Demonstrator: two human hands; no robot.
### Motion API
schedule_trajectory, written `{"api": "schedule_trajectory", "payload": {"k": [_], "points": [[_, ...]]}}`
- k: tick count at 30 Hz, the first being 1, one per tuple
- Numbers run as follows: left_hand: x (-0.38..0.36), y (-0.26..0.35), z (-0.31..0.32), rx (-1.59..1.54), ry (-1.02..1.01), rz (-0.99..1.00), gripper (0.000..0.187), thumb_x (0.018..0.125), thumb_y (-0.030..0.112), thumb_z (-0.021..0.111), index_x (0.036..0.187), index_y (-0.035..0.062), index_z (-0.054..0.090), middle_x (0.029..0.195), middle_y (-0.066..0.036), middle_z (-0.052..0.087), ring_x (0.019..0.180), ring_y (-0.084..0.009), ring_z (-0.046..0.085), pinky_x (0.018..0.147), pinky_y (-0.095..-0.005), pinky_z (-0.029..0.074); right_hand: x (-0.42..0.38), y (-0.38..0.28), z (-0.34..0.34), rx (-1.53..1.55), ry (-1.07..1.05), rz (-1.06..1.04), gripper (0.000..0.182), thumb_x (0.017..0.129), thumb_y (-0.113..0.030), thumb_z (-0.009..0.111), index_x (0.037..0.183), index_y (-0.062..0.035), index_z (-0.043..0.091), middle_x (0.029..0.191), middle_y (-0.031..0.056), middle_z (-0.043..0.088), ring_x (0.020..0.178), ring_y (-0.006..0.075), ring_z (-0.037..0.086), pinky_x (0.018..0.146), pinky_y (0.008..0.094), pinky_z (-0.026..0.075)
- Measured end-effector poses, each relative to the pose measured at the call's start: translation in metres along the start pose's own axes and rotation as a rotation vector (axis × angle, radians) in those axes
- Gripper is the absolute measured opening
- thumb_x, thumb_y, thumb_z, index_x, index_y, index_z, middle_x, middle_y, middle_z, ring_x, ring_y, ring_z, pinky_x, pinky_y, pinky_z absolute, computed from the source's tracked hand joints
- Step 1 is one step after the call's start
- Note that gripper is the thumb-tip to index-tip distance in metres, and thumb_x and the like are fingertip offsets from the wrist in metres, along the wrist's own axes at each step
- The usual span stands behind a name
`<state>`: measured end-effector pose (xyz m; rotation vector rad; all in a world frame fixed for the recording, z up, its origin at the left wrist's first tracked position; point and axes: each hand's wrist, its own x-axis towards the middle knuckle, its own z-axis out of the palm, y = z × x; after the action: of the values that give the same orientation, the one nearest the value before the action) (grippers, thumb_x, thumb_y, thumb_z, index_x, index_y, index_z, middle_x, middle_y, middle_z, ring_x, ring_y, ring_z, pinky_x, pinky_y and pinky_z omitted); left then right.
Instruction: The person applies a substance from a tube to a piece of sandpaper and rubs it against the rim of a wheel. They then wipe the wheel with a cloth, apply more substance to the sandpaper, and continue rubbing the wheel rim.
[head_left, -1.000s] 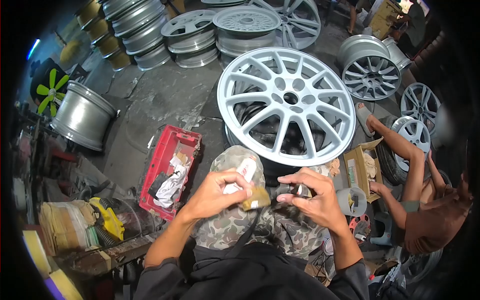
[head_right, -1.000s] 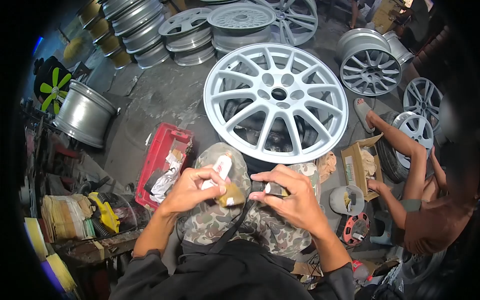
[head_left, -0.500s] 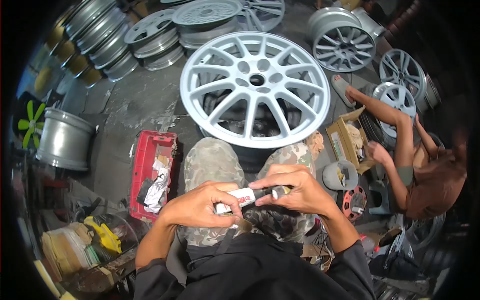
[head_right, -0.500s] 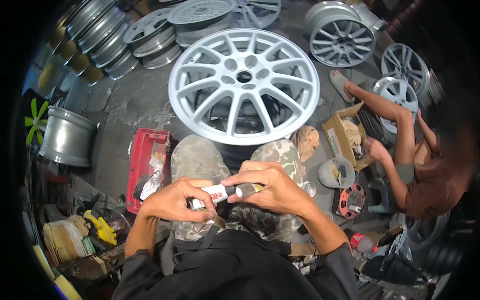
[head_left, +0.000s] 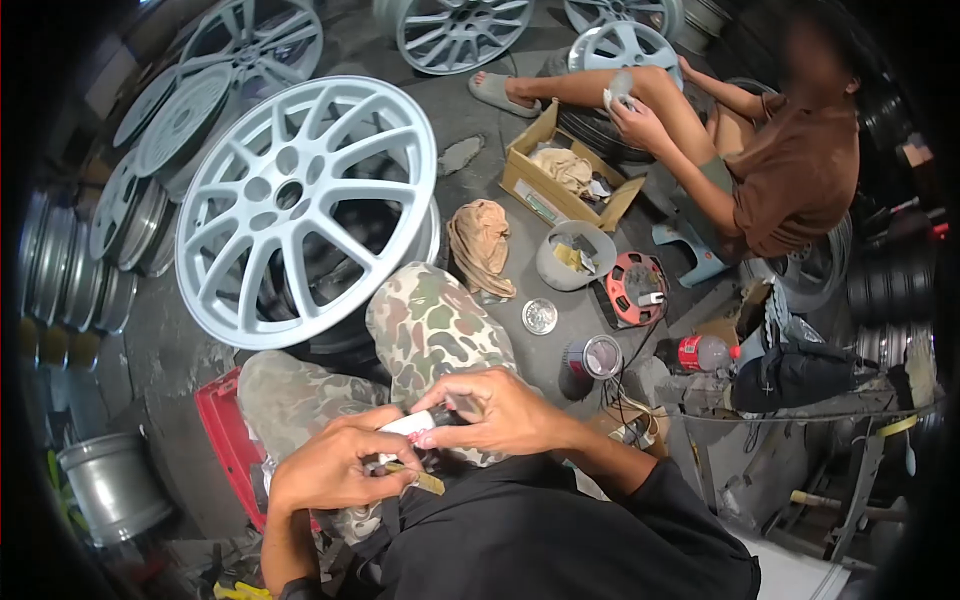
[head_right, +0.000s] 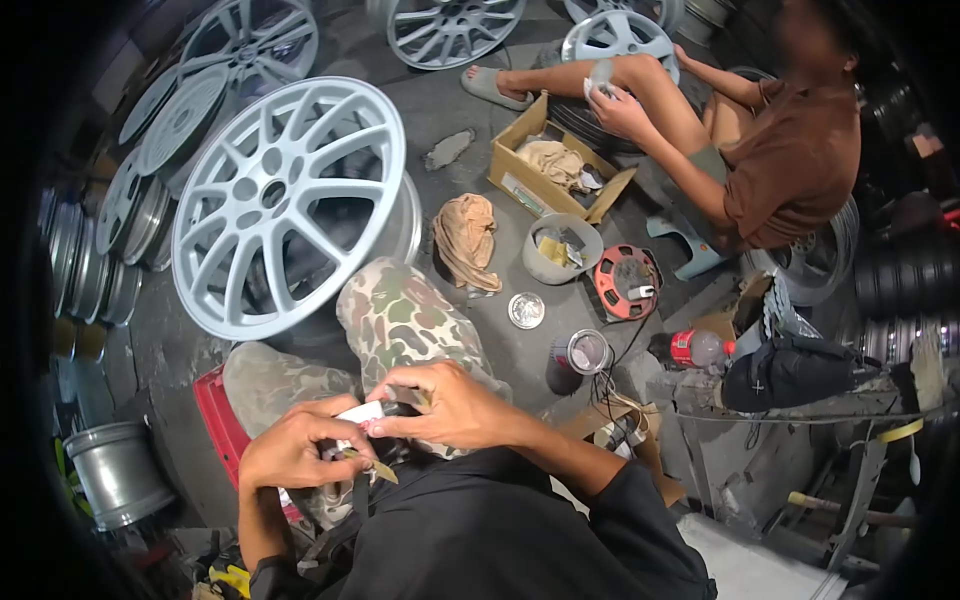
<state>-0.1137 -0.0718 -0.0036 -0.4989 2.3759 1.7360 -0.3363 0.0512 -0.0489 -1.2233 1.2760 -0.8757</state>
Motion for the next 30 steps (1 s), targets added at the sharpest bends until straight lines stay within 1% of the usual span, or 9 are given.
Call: {"api": "schedule_trajectory", "payload": {"k": [2, 4, 6, 8, 12, 16, 18, 22, 30], "points": [[0.012, 0.004, -0.001, 0.008, -0.031, 0.006, 0.012, 0.079, 0.011, 0.08, 0.09, 0.0088, 0.077, 0.096, -0.006, 0.063, 0.08, -0.0214, 0.064, 0.067, -0.0309, 0.051, -0.016, 0.005, -0.013, 0.02, 0.07, -0.044, 0.034, 0.087, -0.023, 0.082, 0.114, -0.0045, 0.071, 0.082, 0.0006, 0.065, 0.066, 0.0086, 0.055, 0.059, 0.0288, 0.044], [0.017, -0.006, 0.0, 0.008, 0.084, 0.135, 0.012, 0.08, 0.009, 0.08, 0.091, 0.0077, 0.078, 0.103, -0.006, 0.066, 0.078, -0.0192, 0.065, 0.069, -0.0301, 0.052, -0.039, 0.01, -0.041, 0.088, 0.252, 0.181, 0.031, 0.089, -0.017, 0.08, 0.114, -0.0019, 0.07, 0.088, 0.0019, 0.069, 0.07, 0.0083, 0.059, 0.061, 0.0269, 0.046], [0.022, 0.013, -0.013, -0.03, 0.161, 0.126, 0.014, 0.081, 0.004, 0.079, 0.094, 0.006, 0.079, 0.115, -0.009, 0.071, 0.075, -0.0102, 0.064, 0.064, -0.0264, 0.051, -0.057, 0.024, -0.066, 0.401, 0.563, 0.102, 0.029, 0.09, -0.013, 0.078, 0.113, 0.0001, 0.068, 0.094, 0.005, 0.071, 0.083, 0.0089, 0.063, 0.07, 0.0239, 0.049], [0.021, 0.006, -0.02, -0.069, 0.242, 0.097, 0.013, 0.083, 0.003, 0.078, 0.096, 0.0049, 0.08, 0.102, -0.009, 0.074, 0.076, -0.0079, 0.064, 0.062, -0.0242, 0.048, -0.063, 0.072, -0.101, 0.25, 0.877, 0.007, 0.029, 0.091, -0.013, 0.078, 0.113, 0.0013, 0.065, 0.094, 0.0079, 0.072, 0.09, 0.0114, 0.065, 0.078, 0.024, 0.05], [0.013, 0.0, -0.02, -0.109, 0.586, -0.01, 0.006, 0.087, 0.002, 0.075, 0.092, -0.0009, 0.076, 0.08, -0.001, 0.068, 0.066, -0.005, 0.05, 0.058, -0.0221, 0.038, -0.066, 0.206, -0.174, -0.256, 1.168, 0.275, 0.037, 0.085, -0.028, 0.082, 0.103, 0.0011, 0.068, 0.091, 0.0086, 0.072, 0.085, 0.013, 0.064, 0.077, 0.0284, 0.05], [0.0, -0.004, -0.013, -0.208, 0.813, -0.002, 0.005, 0.089, 0.0, 0.073, 0.094, -0.0028, 0.073, 0.083, -0.002, 0.067, 0.073, -0.0065, 0.058, 0.067, -0.0222, 0.045, -0.056, 0.273, -0.187, -0.259, 1.209, 0.382, 0.046, 0.08, -0.037, 0.086, 0.1, 0.0012, 0.069, 0.091, 0.0098, 0.072, 0.083, 0.0153, 0.063, 0.076, 0.032, 0.05], [-0.008, -0.007, -0.013, -0.225, 0.835, -0.009, 0.007, 0.091, 0.001, 0.073, 0.096, -0.0035, 0.071, 0.086, -0.002, 0.068, 0.076, -0.0072, 0.06, 0.072, -0.0222, 0.047, -0.057, 0.297, -0.181, -0.351, 0.985, 0.413, 0.044, 0.08, -0.032, 0.087, 0.104, 0.0007, 0.069, 0.088, 0.0044, 0.068, 0.079, 0.013, 0.058, 0.073, 0.0302, 0.049], [-0.012, -0.015, -0.013, -0.352, 0.899, -0.063, 0.01, 0.094, 0.004, 0.071, 0.101, -0.003, 0.069, 0.09, -0.001, 0.068, 0.081, -0.0058, 0.061, 0.075, -0.0222, 0.048, -0.054, 0.308, -0.158, -0.61, 0.743, 0.621, 0.055, 0.072, -0.043, 0.089, 0.107, -0.004, 0.073, 0.102, 0.0212, 0.074, 0.097, 0.0345, 0.071, 0.086, 0.0431, 0.053], [-0.006, -0.013, -0.014, -0.327, 0.939, -0.047, 0.01, 0.096, 0.005, 0.07, 0.103, -0.0029, 0.069, 0.091, -0.001, 0.068, 0.08, -0.0052, 0.061, 0.073, -0.0221, 0.051, -0.041, 0.34, -0.162, -0.767, 0.641, 0.753, 0.059, 0.071, -0.044, 0.088, 0.112, -0.0042, 0.072, 0.117, 0.0232, 0.07, 0.109, 0.0376, 0.069, 0.093, 0.0467, 0.053]]}}
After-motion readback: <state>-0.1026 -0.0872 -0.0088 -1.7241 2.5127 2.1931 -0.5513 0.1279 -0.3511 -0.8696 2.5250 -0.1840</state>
